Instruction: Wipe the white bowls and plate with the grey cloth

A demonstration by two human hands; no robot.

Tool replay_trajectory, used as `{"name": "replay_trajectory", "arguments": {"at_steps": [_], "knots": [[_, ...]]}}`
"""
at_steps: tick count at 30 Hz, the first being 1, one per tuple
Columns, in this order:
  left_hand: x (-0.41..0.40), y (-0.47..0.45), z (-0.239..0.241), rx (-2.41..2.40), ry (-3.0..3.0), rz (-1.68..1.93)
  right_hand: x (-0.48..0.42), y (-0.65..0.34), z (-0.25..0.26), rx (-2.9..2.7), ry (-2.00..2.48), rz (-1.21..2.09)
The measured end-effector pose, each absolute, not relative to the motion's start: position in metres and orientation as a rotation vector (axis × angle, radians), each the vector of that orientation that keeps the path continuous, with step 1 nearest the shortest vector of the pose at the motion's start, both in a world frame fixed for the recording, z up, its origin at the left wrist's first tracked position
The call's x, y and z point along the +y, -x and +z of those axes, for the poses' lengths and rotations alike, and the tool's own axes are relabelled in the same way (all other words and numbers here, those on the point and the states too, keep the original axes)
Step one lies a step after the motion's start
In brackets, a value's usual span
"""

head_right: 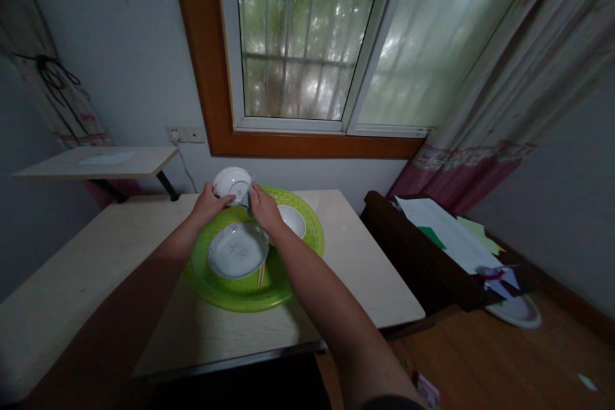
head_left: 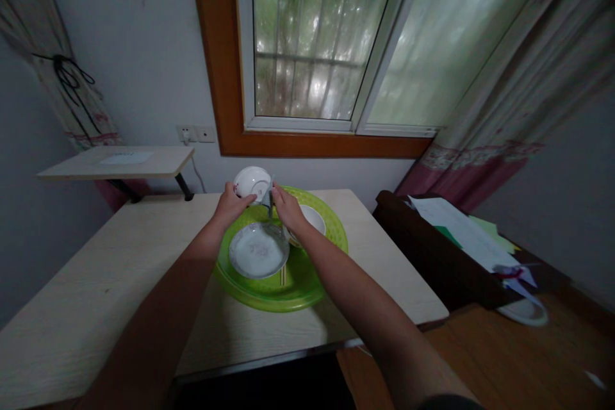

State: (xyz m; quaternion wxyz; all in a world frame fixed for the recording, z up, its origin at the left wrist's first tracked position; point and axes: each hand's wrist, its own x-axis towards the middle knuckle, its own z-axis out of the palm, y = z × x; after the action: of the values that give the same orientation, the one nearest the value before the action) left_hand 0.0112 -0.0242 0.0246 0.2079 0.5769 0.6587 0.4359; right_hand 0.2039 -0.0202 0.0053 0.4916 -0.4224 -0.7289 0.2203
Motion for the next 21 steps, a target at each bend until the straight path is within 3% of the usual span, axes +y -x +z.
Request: {"name": "replay_trajectory", "arguments": {"at_steps": [9, 21], "knots": [[-0.025, -0.017, 0.027, 1.374, -1.185, 1.387, -0.021, -0.207, 0.013, -1.924, 0.853, 0.278], [-0.027, -0.010, 0.020, 1.339, -1.379, 1.268, -0.016, -0.207, 0.003, -1.799, 0.956, 0.492]]}}
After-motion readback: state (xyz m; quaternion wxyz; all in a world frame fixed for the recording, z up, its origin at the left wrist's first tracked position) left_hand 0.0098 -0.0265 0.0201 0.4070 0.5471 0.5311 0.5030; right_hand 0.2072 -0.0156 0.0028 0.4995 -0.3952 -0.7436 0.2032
